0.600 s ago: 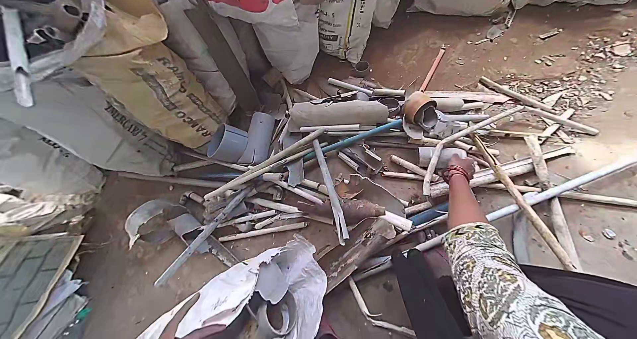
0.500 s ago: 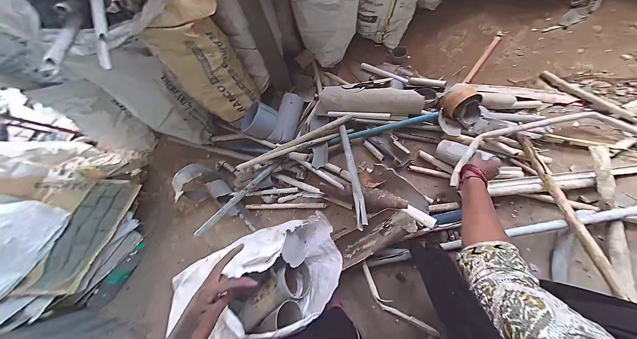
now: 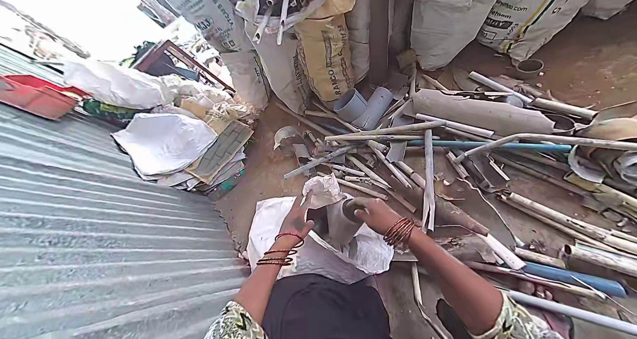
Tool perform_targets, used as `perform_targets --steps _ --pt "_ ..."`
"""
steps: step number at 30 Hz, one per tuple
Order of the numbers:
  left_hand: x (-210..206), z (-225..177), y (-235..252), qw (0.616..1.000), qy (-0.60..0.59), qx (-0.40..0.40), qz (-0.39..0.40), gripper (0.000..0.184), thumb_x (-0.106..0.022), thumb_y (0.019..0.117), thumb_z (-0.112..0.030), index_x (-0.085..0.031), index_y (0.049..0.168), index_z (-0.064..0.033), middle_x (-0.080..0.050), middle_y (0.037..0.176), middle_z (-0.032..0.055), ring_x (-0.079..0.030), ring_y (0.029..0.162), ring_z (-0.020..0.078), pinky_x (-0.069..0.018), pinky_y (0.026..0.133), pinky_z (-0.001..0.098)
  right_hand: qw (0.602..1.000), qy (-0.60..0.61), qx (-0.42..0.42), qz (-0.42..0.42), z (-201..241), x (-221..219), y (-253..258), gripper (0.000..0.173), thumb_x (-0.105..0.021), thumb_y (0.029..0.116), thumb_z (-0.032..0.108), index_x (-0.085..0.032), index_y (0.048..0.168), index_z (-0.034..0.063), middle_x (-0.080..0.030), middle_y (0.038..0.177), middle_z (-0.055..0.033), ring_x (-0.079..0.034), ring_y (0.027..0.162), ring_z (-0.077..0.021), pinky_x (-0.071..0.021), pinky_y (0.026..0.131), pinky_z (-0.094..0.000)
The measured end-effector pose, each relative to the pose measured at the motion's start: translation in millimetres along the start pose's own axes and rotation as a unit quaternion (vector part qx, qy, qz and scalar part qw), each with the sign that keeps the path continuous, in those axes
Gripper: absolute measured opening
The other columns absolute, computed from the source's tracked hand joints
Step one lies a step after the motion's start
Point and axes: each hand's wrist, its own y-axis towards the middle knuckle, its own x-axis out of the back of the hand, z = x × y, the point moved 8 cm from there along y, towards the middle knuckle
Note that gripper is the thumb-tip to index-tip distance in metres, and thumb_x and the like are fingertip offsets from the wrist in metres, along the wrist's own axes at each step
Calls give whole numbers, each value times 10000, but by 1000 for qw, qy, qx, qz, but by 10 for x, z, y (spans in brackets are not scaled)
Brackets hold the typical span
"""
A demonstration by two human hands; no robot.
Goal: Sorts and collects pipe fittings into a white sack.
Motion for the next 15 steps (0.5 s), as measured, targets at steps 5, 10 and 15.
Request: perform_targets --steps 5,10,15 --pt "22 -10 -93 992 -114 -45 9 904 -640 833 154 -238 1617 -48 -263 1618 299 -324 1492 396 -302 1212 444 949 -139 -240 148 -1150 -740 5 580 -406 1118 394 -597 1283 -128 -575 1364 -348 -539 1328 -465 -392 1104 -615" --pt "159 418 -159 948 -318 13 -10 800 -501 862 234 -411 1565 -135 -308 1646 172 -412 1452 291 -409 1117 444 939 -57 -302 157 -1898 -1486 -280 491 -484 1095 305 -600 1304 -124 -581 1377 -328 -534 1337 -434 -374 1132 -581" --pt "501 1856 -655 770 -581 141 -221 637 -333 969 141 -474 1518 -147 -525 1487 166 -573 1275 273 -483 996 464 982 1 -181 56 -336 -1255 216 458 -512 1090 316 -635 1111 -125 -654 1078 -294 -656 1001 -371 -489 944 -522"
